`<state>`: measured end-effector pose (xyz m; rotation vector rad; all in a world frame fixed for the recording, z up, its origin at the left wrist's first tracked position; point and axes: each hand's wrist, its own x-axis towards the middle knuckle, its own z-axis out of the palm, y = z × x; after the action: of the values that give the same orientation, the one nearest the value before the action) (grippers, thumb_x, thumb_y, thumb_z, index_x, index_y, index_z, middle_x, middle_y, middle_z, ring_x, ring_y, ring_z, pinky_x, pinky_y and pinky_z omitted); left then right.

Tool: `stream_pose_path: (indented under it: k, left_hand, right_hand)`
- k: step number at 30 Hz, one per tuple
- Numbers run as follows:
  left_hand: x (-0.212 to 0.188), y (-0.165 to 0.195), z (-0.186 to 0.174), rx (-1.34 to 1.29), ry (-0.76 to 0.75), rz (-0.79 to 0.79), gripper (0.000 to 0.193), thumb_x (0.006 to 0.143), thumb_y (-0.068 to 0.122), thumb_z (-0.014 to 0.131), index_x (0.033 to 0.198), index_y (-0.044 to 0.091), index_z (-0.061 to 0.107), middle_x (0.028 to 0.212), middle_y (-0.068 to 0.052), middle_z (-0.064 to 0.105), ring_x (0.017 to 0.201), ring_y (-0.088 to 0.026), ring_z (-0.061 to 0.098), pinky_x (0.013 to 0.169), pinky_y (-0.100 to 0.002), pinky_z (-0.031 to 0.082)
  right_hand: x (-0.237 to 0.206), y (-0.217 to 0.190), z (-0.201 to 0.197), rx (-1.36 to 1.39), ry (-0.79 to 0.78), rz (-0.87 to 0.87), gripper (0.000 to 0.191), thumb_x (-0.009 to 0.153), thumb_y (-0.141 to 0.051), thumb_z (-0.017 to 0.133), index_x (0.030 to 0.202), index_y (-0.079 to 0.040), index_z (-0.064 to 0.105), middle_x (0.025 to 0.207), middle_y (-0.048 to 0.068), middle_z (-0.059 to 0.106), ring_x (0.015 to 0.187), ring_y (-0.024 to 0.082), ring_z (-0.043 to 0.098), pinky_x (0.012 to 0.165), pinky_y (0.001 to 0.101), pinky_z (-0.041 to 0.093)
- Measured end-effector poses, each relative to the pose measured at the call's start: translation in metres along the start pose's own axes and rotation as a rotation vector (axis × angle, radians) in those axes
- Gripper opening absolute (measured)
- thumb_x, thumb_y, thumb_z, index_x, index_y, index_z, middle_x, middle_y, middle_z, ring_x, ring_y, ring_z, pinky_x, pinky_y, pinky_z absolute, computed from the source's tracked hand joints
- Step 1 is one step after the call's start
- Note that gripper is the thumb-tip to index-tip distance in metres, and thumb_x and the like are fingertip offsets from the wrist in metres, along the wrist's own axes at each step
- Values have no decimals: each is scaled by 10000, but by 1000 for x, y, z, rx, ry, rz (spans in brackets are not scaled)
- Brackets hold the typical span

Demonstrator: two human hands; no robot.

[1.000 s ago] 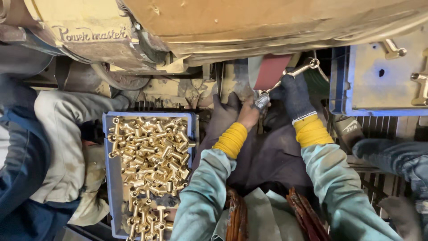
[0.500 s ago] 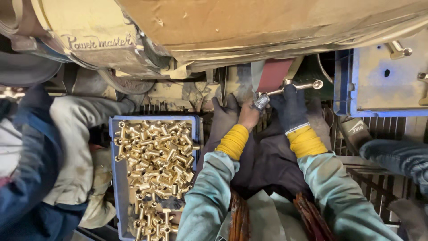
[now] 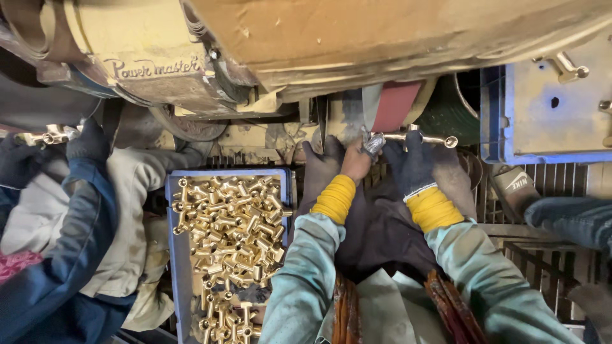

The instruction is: The person repeatedly picks brass-colored metal parts from a blue bin and presses them against a moving belt sander to smooth or polish their surfaces. The person rotates each part to treat different sides before returning it to the bin.

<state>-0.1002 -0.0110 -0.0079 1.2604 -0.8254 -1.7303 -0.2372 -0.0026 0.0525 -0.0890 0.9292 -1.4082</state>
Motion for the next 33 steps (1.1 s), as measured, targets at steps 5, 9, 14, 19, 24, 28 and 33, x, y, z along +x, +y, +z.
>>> stream_pose_path:
  k: [5, 9, 14, 19, 24, 28, 33]
  left_hand:
    - [-43, 19, -12, 221, -118, 231, 331, 953, 46, 627, 1278, -13, 619, 1124, -99, 695, 1006, -173, 618, 902, -316, 470]
    - [-96, 27, -24, 228, -322, 286, 664, 906, 19, 666, 1521, 0, 418, 1393, -113, 604, 1300, -178, 541, 1143, -310, 391]
    - [-149, 31, -34, 288, -332, 251, 694, 935, 42, 708, 1558, 3, 405, 1422, -103, 599, 1320, -161, 539, 1159, -308, 405]
    - [-175, 27, -37, 79, -406, 226, 806, 903, 83, 760, 1580, 54, 322, 1466, -68, 512, 1330, -135, 476, 1150, -312, 388]
    - [-189, 18, -39, 129, -263, 434, 597, 987, 66, 649, 1549, 60, 445, 1444, -70, 567, 1311, -133, 531, 1143, -306, 439]
    - [-202, 10, -50, -302, -282, 116, 167, 1081, 114, 598, 1240, 65, 612, 962, -42, 704, 676, -70, 539, 556, -245, 395]
    - [-230, 1, -90, -397, 38, 46, 267, 1106, 260, 499, 1266, 86, 622, 869, -32, 688, 578, -59, 479, 481, -223, 352]
  right_hand:
    - [-66, -31, 6, -985, -235, -458, 404, 978, -285, 674, 1253, 0, 598, 1160, 163, 684, 1064, 289, 666, 930, 401, 552]
    - [-130, -56, -13, -935, -475, -352, 474, 936, -227, 694, 1325, -8, 536, 1227, 146, 654, 1119, 270, 639, 971, 394, 531]
    - [-148, -56, -18, -321, -531, -50, 608, 883, -155, 719, 1415, -19, 459, 1311, 125, 616, 1189, 247, 605, 1021, 384, 504]
    - [-154, -50, -23, -560, -549, -127, 768, 830, -82, 743, 1505, -30, 382, 1394, 103, 579, 1258, 224, 571, 1072, 375, 477]
    - [-171, -42, -23, -1168, -492, -272, 739, 824, -9, 712, 1504, -24, 421, 1332, 103, 606, 1202, 218, 581, 1030, 365, 478]
    - [-165, -33, -17, -1332, -706, -225, 554, 855, -53, 702, 1390, -24, 562, 1232, 103, 625, 1100, 238, 603, 963, 391, 496]
    - [-136, -9, -28, -1815, -775, -212, 534, 873, -95, 795, 1349, -3, 572, 1213, 210, 609, 1090, 349, 615, 890, 445, 509]
